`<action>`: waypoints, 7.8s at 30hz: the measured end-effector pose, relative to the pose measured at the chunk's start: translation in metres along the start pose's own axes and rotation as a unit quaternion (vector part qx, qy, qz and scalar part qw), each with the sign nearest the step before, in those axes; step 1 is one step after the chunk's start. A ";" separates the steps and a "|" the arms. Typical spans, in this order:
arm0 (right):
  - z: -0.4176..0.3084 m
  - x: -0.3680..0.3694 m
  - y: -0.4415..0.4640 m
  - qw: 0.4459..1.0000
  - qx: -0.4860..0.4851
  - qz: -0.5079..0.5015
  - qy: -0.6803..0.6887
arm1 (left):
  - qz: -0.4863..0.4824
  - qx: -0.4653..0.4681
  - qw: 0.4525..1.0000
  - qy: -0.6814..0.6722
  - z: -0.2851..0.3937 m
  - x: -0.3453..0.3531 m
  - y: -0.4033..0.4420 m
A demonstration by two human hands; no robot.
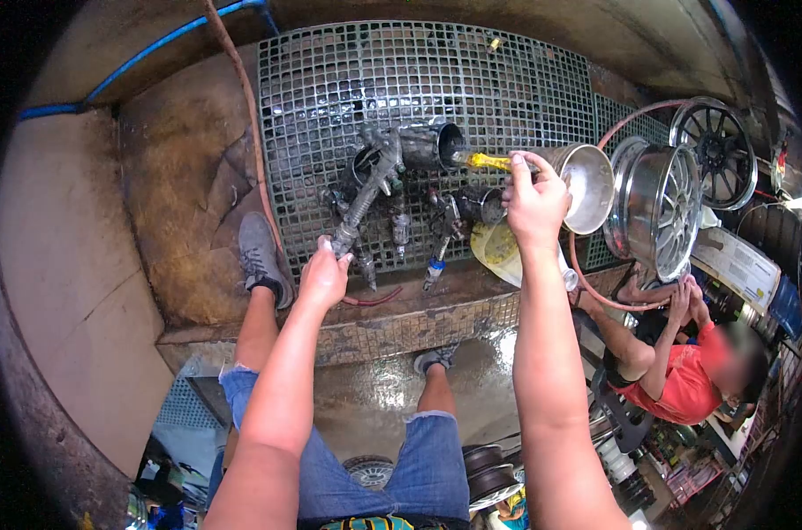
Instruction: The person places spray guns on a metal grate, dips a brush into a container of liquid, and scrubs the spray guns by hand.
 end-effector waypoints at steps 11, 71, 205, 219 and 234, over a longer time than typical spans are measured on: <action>0.035 0.007 0.029 0.966 0.094 0.031 0.239 | 0.001 0.007 1.000 -0.004 -0.004 0.004 0.002; 0.065 -0.095 -0.138 0.883 0.169 0.271 0.345 | 0.121 0.138 0.974 -0.135 0.016 -0.033 -0.014; 0.045 -0.057 -0.156 0.870 0.171 0.250 0.388 | 0.285 0.144 0.947 0.031 -0.020 -0.030 -0.013; -0.032 0.027 -0.048 0.945 0.076 0.054 0.315 | 0.232 0.109 0.966 0.038 -0.023 -0.036 -0.015; -0.119 0.072 -0.042 0.926 -0.329 -0.117 -0.142 | 0.218 0.086 0.972 0.029 -0.021 -0.036 -0.017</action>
Point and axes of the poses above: each hand's wrist, its own y-axis towards the middle knuckle, its own x-axis out of the palm, z = x × y, the point moved 2 cm from there along y, towards the middle knuckle, and after that the axes turned 9 degrees about z, right-handed, at the moved point
